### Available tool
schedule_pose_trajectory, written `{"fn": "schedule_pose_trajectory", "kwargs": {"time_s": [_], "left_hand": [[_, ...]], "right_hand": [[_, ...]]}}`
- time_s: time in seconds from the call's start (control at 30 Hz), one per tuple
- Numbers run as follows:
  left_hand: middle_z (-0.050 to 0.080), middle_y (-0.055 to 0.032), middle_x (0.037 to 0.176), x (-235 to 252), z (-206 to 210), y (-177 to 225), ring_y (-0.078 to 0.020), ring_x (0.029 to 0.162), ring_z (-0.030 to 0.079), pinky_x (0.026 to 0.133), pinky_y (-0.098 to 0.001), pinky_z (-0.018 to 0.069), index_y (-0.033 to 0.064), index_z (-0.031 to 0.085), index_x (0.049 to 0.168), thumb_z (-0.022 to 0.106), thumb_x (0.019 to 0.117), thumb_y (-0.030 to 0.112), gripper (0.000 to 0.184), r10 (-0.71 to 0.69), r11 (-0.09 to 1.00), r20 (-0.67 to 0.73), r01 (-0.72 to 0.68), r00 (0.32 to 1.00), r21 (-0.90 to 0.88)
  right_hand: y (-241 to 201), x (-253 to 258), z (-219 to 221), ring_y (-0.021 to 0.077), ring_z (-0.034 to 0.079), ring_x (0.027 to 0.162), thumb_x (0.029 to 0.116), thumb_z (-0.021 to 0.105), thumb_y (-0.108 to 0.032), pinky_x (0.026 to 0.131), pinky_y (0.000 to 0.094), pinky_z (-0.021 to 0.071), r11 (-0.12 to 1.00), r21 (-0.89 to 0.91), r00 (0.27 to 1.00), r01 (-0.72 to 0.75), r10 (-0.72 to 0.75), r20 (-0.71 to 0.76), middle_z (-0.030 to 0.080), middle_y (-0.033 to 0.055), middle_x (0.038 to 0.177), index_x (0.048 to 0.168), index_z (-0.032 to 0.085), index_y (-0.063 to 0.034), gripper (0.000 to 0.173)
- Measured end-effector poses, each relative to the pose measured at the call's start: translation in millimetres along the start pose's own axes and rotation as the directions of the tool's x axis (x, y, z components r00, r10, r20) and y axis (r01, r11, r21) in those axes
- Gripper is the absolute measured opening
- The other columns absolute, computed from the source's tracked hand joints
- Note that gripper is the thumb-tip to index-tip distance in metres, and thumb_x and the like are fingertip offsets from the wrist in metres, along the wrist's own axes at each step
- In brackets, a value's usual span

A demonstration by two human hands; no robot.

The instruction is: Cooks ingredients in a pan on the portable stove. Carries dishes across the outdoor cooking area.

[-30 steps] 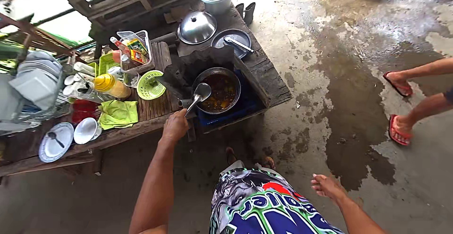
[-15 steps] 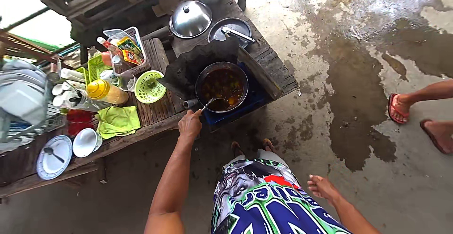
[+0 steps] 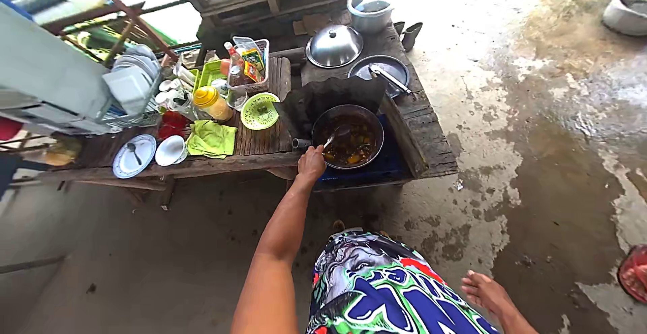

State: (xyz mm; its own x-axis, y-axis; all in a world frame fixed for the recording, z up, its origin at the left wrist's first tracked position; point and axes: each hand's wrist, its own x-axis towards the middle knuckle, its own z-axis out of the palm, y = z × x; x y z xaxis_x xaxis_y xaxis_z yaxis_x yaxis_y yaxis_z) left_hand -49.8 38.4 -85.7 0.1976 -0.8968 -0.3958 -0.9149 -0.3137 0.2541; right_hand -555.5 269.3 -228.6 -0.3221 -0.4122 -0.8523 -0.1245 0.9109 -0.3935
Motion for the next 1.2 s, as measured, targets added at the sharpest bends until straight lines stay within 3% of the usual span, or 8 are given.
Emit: {"fn": "schedule_pose_trajectory", "kwargs": {"time_s": [0.1, 0.2, 0.27, 0.53, 0.7, 0.97, 1.13, 1.2], "left_hand": [[0.062, -0.0226, 0.132, -9, -2, 4, -0.0412, 0.116, 0.064, 0.092, -0.0610, 0.0530, 0.0174, 0.054, 0.148, 0.048, 0.1030, 0.018, 0.045, -0.037, 0.998, -0.050, 0.034, 0.998, -0.049], [0.066, -0.0208, 0.125, -19, 4, 6, -0.0402, 0.117, 0.065, 0.092, -0.0614, 0.0526, 0.0140, 0.059, 0.140, 0.045, 0.1044, 0.021, 0.039, -0.060, 0.997, -0.049, 0.057, 0.997, -0.054], [0.066, -0.0203, 0.126, -27, 8, 8, -0.0394, 0.117, 0.065, 0.094, -0.0603, 0.0526, 0.0166, 0.056, 0.145, 0.041, 0.1064, 0.021, 0.042, -0.072, 0.995, -0.082, 0.066, 0.994, -0.079], [0.068, -0.0164, 0.132, -57, 20, 14, -0.0378, 0.123, 0.064, 0.099, -0.0624, 0.0503, 0.0279, 0.053, 0.151, 0.045, 0.1031, 0.016, 0.050, -0.044, 0.997, 0.066, 0.047, 0.997, -0.053], [0.065, -0.0150, 0.136, -56, 40, 23, -0.0370, 0.126, 0.062, 0.097, -0.0632, 0.0505, 0.0257, 0.055, 0.149, 0.046, 0.1011, 0.014, 0.050, -0.060, 0.998, 0.163, 0.055, 0.985, 0.038], [0.067, -0.0236, 0.127, -36, 20, 28, -0.0449, 0.117, 0.064, 0.089, -0.0665, 0.0525, 0.0146, 0.057, 0.144, 0.054, 0.0994, 0.014, 0.045, -0.262, 0.964, -0.066, 0.264, 0.963, 0.020], [0.058, -0.0261, 0.138, -2, 7, 33, -0.0455, 0.120, 0.062, 0.093, -0.0633, 0.0525, 0.0107, 0.048, 0.150, 0.053, 0.1006, 0.012, 0.050, -0.355, 0.928, -0.112, 0.364, 0.928, 0.072], [0.057, -0.0263, 0.139, 7, 6, 38, -0.0453, 0.121, 0.062, 0.093, -0.0627, 0.0529, 0.0071, 0.051, 0.146, 0.052, 0.1025, 0.013, 0.044, -0.365, 0.920, -0.100, 0.375, 0.926, 0.111]], "right_hand": [[1, -1, -17, 0.0272, 0.067, 0.096, 0.1138, 0.037, -0.031, 0.082, 0.0426, 0.0551, 1.000, -0.018, 1.000, -0.013, 0.013, 0.010, 0.060, 0.0250, 0.129, 0.144, 0.045, 0.0030, 0.046], [4, -2, -31, 0.0261, 0.066, 0.098, 0.1139, 0.037, -0.031, 0.084, 0.0416, 0.0534, 0.998, -0.056, 0.999, -0.039, 0.040, 0.017, 0.058, 0.0256, 0.131, 0.145, 0.044, 0.0034, 0.047], [9, 4, -37, 0.0259, 0.066, 0.100, 0.1138, 0.038, -0.030, 0.085, 0.0413, 0.0537, 0.997, -0.068, 0.998, -0.047, 0.049, 0.030, 0.058, 0.0251, 0.132, 0.146, 0.045, 0.0031, 0.046], [17, 35, -62, 0.0287, 0.067, 0.097, 0.1131, 0.040, -0.032, 0.081, 0.0445, 0.0547, 0.991, -0.117, 0.996, -0.060, 0.066, 0.054, 0.062, 0.0234, 0.127, 0.142, 0.048, 0.0010, 0.044], [8, 52, -78, 0.0290, 0.068, 0.095, 0.1128, 0.041, -0.032, 0.081, 0.0450, 0.0555, 0.990, -0.138, 0.998, -0.016, 0.025, 0.066, 0.064, 0.0225, 0.126, 0.142, 0.049, 0.0002, 0.044], [24, 60, -104, 0.0274, 0.068, 0.092, 0.1122, 0.044, -0.030, 0.078, 0.0436, 0.0556, 0.994, -0.104, 0.998, -0.029, 0.034, 0.051, 0.065, 0.0214, 0.121, 0.139, 0.052, 0.0004, 0.041], [44, 47, -114, 0.0280, 0.067, 0.094, 0.1125, 0.043, -0.030, 0.080, 0.0441, 0.0551, 0.993, -0.096, 0.997, -0.068, 0.070, 0.021, 0.064, 0.0223, 0.124, 0.140, 0.050, 0.0014, 0.042], [50, 44, -119, 0.0281, 0.068, 0.095, 0.1125, 0.043, -0.031, 0.080, 0.0441, 0.0553, 0.994, -0.079, 0.997, -0.079, 0.080, 0.010, 0.064, 0.0226, 0.124, 0.140, 0.050, 0.0015, 0.043]]}}
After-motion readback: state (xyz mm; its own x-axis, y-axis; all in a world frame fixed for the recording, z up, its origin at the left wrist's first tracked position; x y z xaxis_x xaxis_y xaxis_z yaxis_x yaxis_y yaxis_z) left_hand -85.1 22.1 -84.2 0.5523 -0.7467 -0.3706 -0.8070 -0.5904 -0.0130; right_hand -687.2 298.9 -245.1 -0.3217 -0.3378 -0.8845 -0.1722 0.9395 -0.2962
